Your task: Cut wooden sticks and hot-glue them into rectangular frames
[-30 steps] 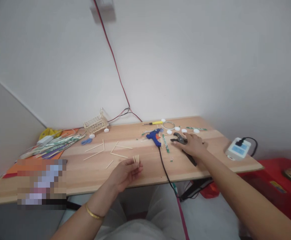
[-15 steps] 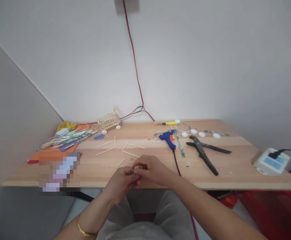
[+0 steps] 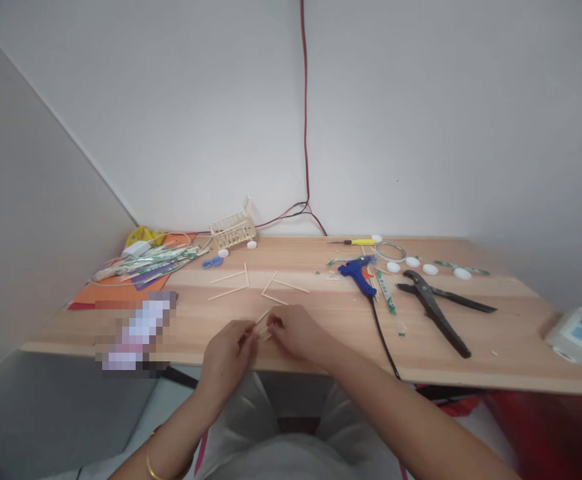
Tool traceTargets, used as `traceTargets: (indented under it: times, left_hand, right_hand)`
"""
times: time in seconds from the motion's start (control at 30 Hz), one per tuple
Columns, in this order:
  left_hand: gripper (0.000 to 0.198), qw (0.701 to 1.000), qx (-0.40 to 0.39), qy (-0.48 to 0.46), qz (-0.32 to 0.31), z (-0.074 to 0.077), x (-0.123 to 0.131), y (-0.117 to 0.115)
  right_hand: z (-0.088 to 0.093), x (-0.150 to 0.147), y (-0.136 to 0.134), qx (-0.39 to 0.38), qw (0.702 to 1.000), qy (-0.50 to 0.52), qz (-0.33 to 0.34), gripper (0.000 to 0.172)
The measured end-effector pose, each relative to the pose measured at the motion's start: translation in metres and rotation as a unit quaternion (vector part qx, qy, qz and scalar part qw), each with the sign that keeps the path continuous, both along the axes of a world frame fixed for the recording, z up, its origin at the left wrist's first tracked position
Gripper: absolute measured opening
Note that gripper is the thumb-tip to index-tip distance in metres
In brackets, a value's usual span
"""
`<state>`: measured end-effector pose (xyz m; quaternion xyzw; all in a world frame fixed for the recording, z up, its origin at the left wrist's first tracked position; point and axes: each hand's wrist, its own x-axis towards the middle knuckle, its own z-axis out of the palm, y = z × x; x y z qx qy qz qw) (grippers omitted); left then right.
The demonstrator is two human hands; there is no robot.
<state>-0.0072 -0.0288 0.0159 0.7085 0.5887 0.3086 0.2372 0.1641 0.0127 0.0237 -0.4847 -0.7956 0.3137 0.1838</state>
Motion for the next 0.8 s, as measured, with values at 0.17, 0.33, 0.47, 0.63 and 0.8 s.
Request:
traceTargets:
  times: [0.17, 0.33, 0.47, 0.63, 0.8]
  left_hand:
    - [0.023, 0.995, 0.047, 0.084, -0.014, -0.006, -0.004, 0.008]
    - [0.024, 0.993, 0.037, 0.109, -0.04, -0.011, 0.0, 0.016]
    - [0.022, 0.992, 0.034, 0.114, -0.038, -0.013, 0.004, 0.02]
    - [0.023, 0.993, 0.037, 0.1, -0.05, -0.017, 0.006, 0.024]
    - [0.026, 0.994, 0.043, 0.085, -0.054, -0.019, 0.007, 0.027]
  right_hand:
    - [-0.002, -0.008, 0.012, 0.054, 0.994, -0.098, -0.001, 0.018]
    - [0.001, -0.013, 0.019, 0.068, 0.991, -0.116, 0.024, 0.019]
    - [0.004, -0.002, 0.022, 0.094, 0.987, -0.119, 0.047, 0.021]
    - [-0.001, 0.01, 0.022, 0.113, 0.984, -0.131, 0.045, 0.02]
    - [-0.014, 0.008, 0.022, 0.117, 0.984, -0.115, 0.069, 0.018]
